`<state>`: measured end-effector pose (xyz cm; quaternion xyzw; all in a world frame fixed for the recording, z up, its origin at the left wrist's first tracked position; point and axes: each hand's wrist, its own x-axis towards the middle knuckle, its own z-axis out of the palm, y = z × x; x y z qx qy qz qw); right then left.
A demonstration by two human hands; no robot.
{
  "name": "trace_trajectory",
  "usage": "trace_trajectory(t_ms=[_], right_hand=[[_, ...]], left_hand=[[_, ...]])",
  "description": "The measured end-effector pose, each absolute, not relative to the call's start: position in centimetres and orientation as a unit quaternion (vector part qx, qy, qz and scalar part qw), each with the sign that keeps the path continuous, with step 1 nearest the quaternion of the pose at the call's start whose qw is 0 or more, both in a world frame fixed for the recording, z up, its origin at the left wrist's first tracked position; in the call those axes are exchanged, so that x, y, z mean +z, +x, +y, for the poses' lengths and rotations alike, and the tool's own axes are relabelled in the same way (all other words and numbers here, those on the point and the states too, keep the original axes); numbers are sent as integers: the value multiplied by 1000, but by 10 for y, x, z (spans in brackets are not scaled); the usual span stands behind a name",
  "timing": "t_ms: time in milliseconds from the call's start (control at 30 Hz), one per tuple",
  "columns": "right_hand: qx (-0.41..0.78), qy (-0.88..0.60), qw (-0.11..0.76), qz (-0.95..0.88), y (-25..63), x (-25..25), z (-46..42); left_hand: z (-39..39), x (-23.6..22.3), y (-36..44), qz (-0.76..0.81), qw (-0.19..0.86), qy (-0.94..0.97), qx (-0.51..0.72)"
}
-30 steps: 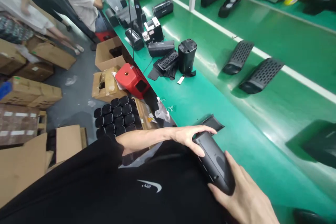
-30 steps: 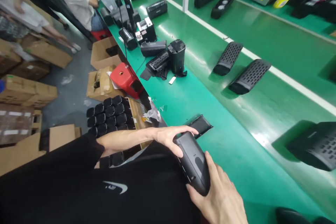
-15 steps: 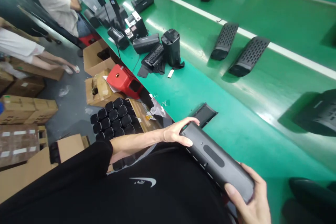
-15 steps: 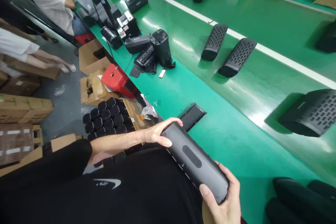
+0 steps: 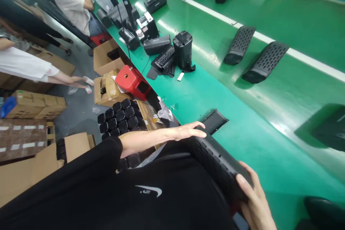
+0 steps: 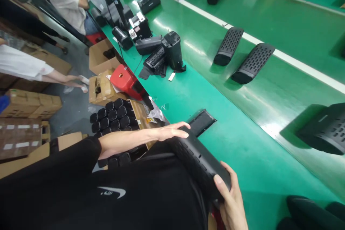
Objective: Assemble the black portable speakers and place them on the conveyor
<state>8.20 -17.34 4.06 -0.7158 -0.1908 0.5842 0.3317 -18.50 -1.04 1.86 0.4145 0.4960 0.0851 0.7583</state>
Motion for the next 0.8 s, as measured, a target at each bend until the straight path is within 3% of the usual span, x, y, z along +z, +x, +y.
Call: trace_trajectory(t_ms=[67, 233, 500, 667, 800], right_hand=[[619, -707, 318, -125, 89, 30, -168], [655, -686, 272, -163, 104, 12, -156], [676, -699, 227, -53, 106, -9, -158], [683, -670, 218, -191, 125, -8, -149], [684, -656, 160, -276, 137, -3, -140]], left_hand=[[-9, 10, -183, 514, 763, 388, 57], [-3, -6, -182, 463, 825, 323, 28], [1, -16, -178, 497, 796, 343, 35], [9, -26, -191, 448, 840, 306, -11], [9, -27, -202, 408, 844, 345, 49]])
